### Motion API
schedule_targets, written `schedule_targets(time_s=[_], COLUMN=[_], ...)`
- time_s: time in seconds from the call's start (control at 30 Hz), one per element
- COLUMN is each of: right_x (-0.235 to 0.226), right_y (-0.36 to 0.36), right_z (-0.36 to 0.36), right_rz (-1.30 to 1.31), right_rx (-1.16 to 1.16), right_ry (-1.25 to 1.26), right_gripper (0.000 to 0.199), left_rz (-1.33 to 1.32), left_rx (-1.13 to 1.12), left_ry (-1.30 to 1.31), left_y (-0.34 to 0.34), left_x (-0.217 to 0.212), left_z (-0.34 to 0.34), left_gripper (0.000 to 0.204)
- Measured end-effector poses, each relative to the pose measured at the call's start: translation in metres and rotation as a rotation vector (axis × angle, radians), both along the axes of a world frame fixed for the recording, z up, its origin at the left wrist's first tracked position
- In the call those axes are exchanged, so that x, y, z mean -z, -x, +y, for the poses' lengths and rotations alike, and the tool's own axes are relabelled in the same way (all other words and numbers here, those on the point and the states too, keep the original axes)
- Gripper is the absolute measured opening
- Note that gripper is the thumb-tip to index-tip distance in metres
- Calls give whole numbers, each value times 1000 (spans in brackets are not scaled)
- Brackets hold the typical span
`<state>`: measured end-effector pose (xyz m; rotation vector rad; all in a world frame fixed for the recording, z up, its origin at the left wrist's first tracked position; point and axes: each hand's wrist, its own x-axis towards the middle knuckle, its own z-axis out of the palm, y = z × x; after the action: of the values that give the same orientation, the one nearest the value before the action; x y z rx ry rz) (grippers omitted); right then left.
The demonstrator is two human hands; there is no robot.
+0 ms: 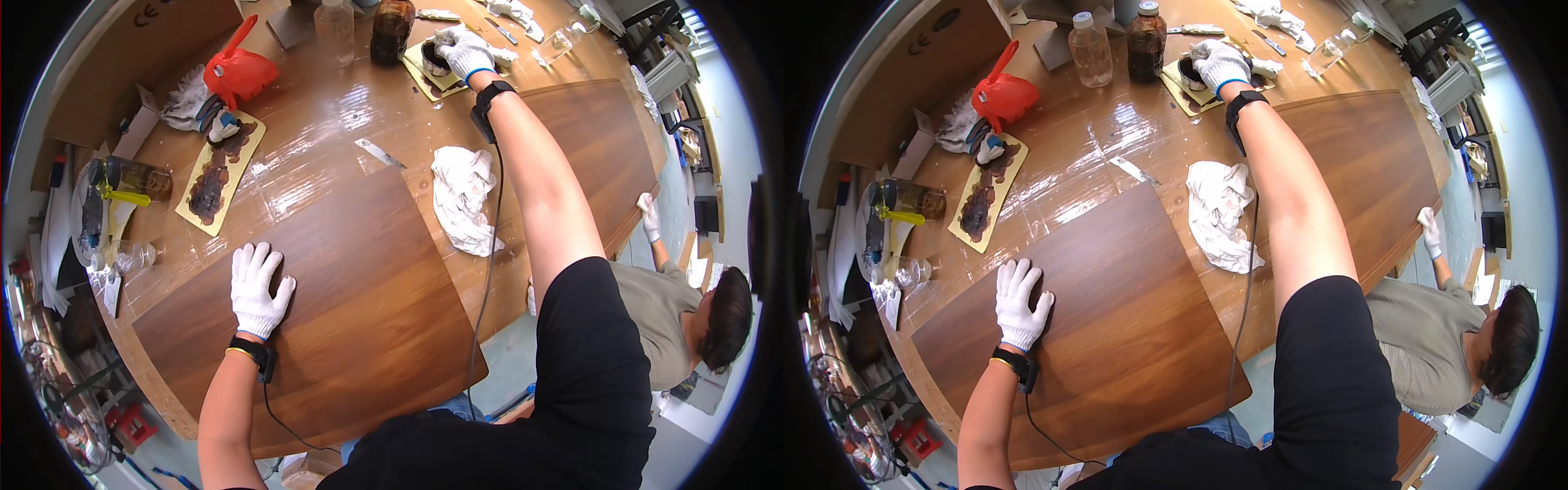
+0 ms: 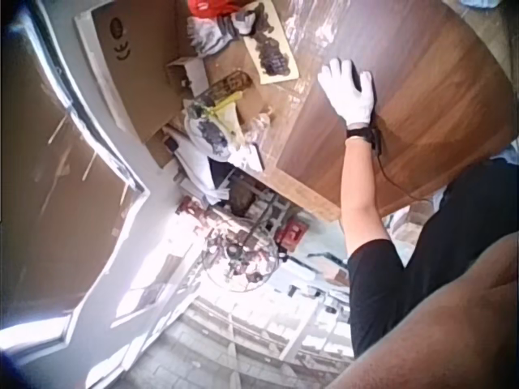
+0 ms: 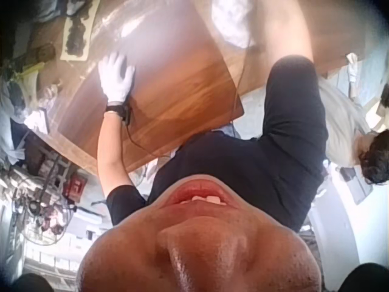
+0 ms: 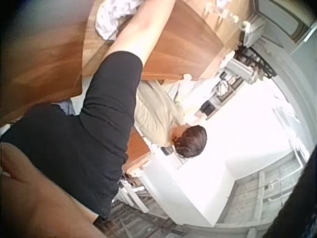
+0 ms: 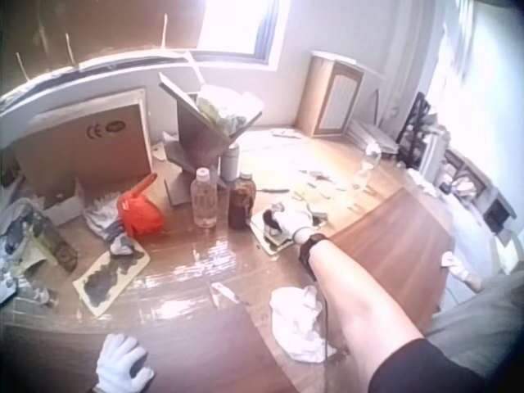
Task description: The person is applying a dark wood finish or stain to the surface and edges of furniture panels using a small applicator tool and cloths.
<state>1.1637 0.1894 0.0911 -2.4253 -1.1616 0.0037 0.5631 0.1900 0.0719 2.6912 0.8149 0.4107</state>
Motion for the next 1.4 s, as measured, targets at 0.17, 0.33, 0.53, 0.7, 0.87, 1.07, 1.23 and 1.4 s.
schedule_targets(time_s=[0.17,0.33,0.53,0.7,0.87,1.07,1.23,1.4], right_x=[0,0,-8,-21,-34,-15,-38,-45], right_y=[0,-2,-4,-5,-15,-9,30,166], right_z=[1,-1,-2,-11,-24,-22,-5,24], right_rz=[16,6,41,376,-54,244,34,913], right_rx=[7,-26,9,121,-196,167,-20,-429], right_ry=[7,20,-33,-155,149,-256,-39,-378], right_gripper=[33,34,42,43,37,50,40,18], left_rz=[4,4,7,0,-3,-5,-36,23], left_rx=[-6,-2,-7,-3,-11,0,19,20], left_ry=[12,-2,12,7,3,11,-30,109], left_y=[1,2,1,0,1,1,-5,-3], left_x=[2,4,4,2,3,0,-8,-19], left_z=[0,0,0,0,0,-1,1,5], left_gripper=[46,47,47,47,47,48,44,45])
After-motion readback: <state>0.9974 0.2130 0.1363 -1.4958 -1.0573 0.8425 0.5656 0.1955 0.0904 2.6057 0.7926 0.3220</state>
